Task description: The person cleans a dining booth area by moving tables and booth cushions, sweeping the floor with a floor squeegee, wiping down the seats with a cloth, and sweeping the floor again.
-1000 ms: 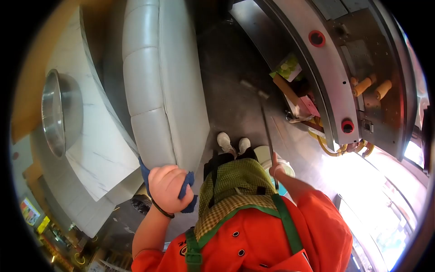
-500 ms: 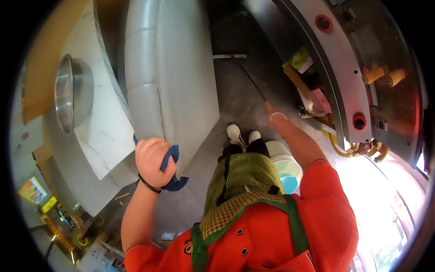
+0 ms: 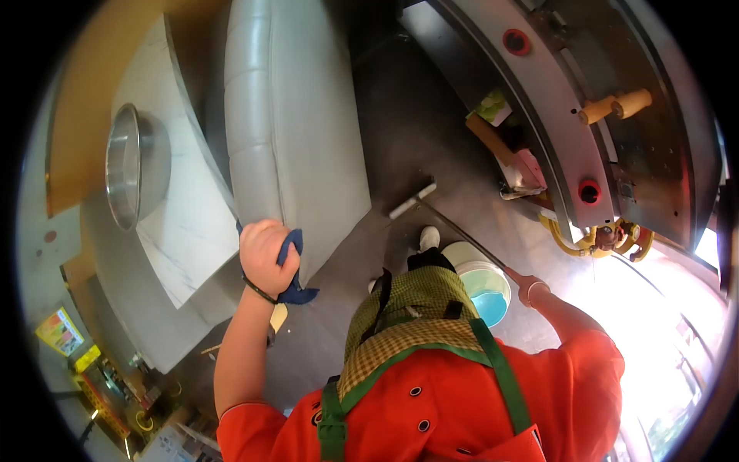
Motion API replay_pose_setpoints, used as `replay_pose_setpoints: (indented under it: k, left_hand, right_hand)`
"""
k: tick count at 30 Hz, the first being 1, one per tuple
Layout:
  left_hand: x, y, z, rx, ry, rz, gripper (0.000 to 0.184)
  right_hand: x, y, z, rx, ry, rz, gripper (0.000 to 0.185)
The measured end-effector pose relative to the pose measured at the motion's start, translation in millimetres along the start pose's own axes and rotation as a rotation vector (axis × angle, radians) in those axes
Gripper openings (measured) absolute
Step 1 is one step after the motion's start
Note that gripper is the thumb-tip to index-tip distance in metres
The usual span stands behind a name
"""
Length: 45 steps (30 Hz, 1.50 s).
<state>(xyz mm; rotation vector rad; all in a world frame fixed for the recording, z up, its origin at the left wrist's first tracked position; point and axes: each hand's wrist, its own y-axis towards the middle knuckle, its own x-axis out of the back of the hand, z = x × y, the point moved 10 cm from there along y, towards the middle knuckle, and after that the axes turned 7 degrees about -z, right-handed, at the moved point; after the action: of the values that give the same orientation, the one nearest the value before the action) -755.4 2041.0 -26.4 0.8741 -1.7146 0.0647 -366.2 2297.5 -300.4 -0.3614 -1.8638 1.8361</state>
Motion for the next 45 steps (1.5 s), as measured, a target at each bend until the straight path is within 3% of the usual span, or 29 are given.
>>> replay_pose_setpoints:
  k: [3,5,7,8,9,11,12,13,15,19,21,23,27,28,32,34,36,37,39,41,43,45]
  left_hand:
    - [-4.1,-2.1,-2.2,-0.009,-0.002,0.028,0.012]
    - [-1.8,-1.5,-2.8,-0.011,0.004,0.005,0.013]
    - [-5.0,-5.2,-4.4,-0.024,-0.003,0.036,0.014]
    - [-5.0,-6.7,-3.9,-0.023,-0.009,0.026,0.014]
    - [-3.5,-6.5,-2.3,-0.027,-0.017,0.015,0.014]
    - [-1.6,-8.5,-4.2,-0.052,-0.027,0.001,0.013]
    - [0.5,-10.3,-4.3,-0.048,-0.033,-0.026,0.012]
    - [0.8,-12.2,-5.2,-0.066,-0.056,-0.031,0.012]
    - [3.2,-14.8,-5.8,-0.102,-0.054,-0.044,0.010]
    - [11.3,-19.9,-8.6,-0.162,-0.094,-0.107,0.010]
    - [15.1,-20.2,-9.1,-0.173,-0.114,-0.110,0.009]
    - [14.0,-21.3,-6.4,-0.159,-0.113,-0.131,0.009]
    - [12.3,-21.4,-7.8,-0.164,-0.103,-0.125,0.009]
    - [11.5,-21.4,-7.6,-0.147,-0.101,-0.112,0.009]
    - [9.2,-24.2,-5.2,-0.159,-0.074,-0.117,0.009]
    - [9.4,-26.0,-5.0,-0.159,-0.080,-0.113,0.009]
    - [10.9,-27.1,-4.1,-0.160,-0.093,-0.116,0.010]
    - [10.7,-27.3,-3.2,-0.175,-0.082,-0.126,0.010]
    - [12.8,-30.3,-6.2,-0.184,-0.070,-0.138,0.011]
    - [19.0,-27.7,-4.7,-0.126,-0.168,-0.169,0.015]
    - [27.3,-28.8,0.6,-0.063,-0.258,-0.133,0.020]
    - [65.6,-42.0,24.1,0.254,-0.515,-0.357,0.025]
  right_hand:
    - [28.3,40.5,-12.0,-0.050,0.123,-0.252,0.082]
    - [55.5,95.6,-11.2,-0.089,0.230,-0.445,0.058]
    - [34.1,172.7,8.2,0.050,-0.214,-0.354,0.041]
    - [22.9,193.1,19.7,0.063,-0.237,-0.333,0.034]
    - [34.7,167.4,29.6,-0.153,0.336,-0.335,0.044]
    - [-1.6,131.7,58.8,-0.285,0.641,-0.309,0.073]
    - [-50.5,136.7,70.5,-0.270,0.613,-0.240,0.084]
    - [-100.7,140.3,83.6,-0.159,0.595,-0.321,0.085]
    - [-149.1,79.0,105.9,-0.206,0.616,-0.228,0.086]
    - [-192.8,6.4,133.9,0.014,0.468,-0.218,0.071]
    - [-175.5,-43.9,126.5,-0.096,0.699,-0.074,0.068]
    - [-152.8,-65.9,115.8,-0.138,0.728,-0.201,0.063]
    - [-115.9,37.8,55.8,-0.210,0.691,-0.561,0.065]
    - [-126.8,61.1,63.2,-0.207,0.710,-0.549,0.065]
    - [-166.8,124.2,88.5,-0.423,1.094,-0.431,0.063]
    - [-175.4,85.4,135.0,-0.372,1.025,-0.229,0.063]
    - [-279.8,91.4,185.6,-0.429,1.154,0.210,0.071]
    - [-247.7,53.8,198.2,-0.189,0.868,-0.077,0.079]
    - [-250.6,20.6,194.8,-0.162,0.877,-0.084,0.076]
    - [-246.0,-13.5,191.2,-0.020,1.121,0.014,0.074]
    - [-238.9,-36.6,182.3,-0.028,1.131,-0.061,0.071]
    - [-224.6,-34.5,164.6,-0.109,1.141,-0.165,0.065]
